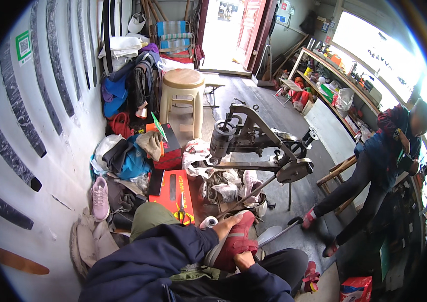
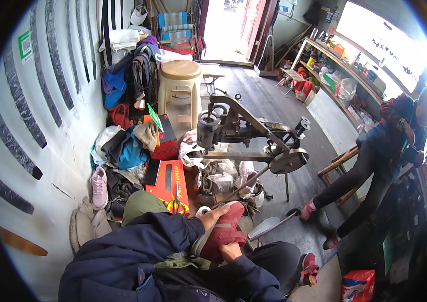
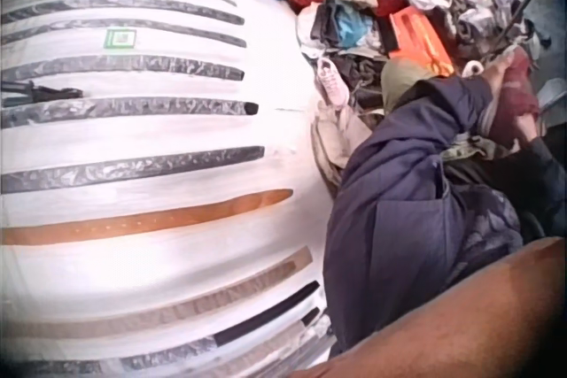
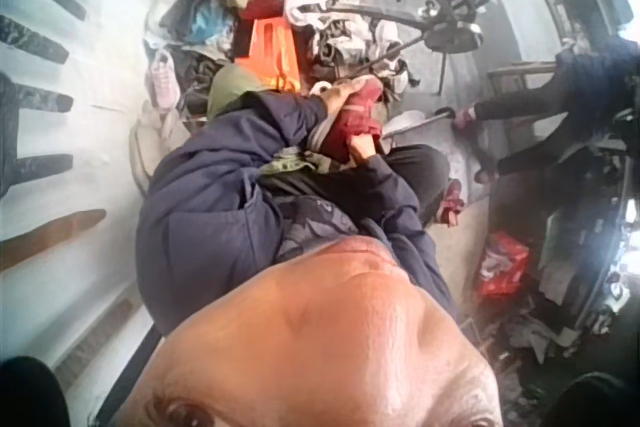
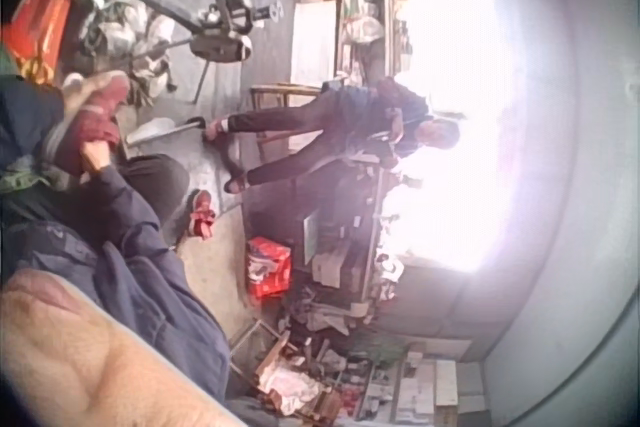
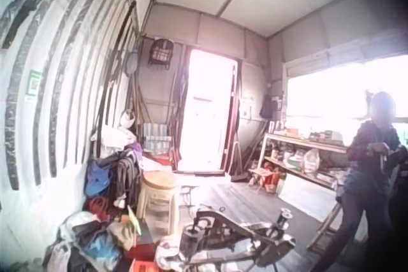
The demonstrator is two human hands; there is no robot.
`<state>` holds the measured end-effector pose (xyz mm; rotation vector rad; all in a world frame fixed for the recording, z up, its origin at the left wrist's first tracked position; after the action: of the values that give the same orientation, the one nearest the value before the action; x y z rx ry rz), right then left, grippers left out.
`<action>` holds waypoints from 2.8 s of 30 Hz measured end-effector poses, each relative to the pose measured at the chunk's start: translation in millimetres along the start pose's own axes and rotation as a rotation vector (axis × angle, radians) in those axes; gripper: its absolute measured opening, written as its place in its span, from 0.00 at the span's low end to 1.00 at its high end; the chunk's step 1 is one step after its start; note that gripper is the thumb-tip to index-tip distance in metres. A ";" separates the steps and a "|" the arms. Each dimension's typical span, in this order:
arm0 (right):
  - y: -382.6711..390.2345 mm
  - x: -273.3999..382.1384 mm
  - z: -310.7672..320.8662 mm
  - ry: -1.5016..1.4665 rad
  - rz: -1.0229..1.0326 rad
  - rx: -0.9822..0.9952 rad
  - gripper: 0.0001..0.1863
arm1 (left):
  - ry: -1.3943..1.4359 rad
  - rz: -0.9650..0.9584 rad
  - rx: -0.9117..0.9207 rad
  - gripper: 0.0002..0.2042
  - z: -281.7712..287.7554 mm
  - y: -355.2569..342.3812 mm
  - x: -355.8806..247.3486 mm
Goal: The person uses a sewing machine to stitch the sole of a red sneaker, then removes it and uses a yellow sponge to clean the shoe's interior and exterior. The person handles the shoe and sponge throughout the clip.
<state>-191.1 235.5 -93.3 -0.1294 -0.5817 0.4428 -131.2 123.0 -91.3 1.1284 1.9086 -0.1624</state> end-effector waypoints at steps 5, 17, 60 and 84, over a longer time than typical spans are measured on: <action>26.2 -56.7 -89.7 0.305 -0.138 0.603 0.18 | 0.049 0.010 -0.016 0.34 -1.9 5.6 -2.5; -12.3 3.7 2.8 -0.376 -0.340 -0.001 0.23 | 0.083 -0.036 0.021 0.31 12.5 -12.8 10.5; -17.5 -4.6 -6.8 -0.064 -0.068 0.094 0.17 | 0.147 0.003 -0.085 0.31 34.2 -15.8 28.8; -15.9 55.1 6.4 0.531 0.242 0.128 0.23 | 0.214 0.071 0.028 0.30 -11.2 16.2 -22.2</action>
<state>-147.8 245.3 -56.5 -0.1884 -0.0138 0.6510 -121.6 123.8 -63.2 1.2735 2.0553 -0.0300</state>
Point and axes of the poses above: each hand's wrist, its own y-axis away from the middle knuckle, its own z-axis out of the back of the hand, x = y × z, the point moved 9 cm from there along -y, towards the middle knuckle, and after that the axes turned 8 degrees about z, right-handed, at the moved point
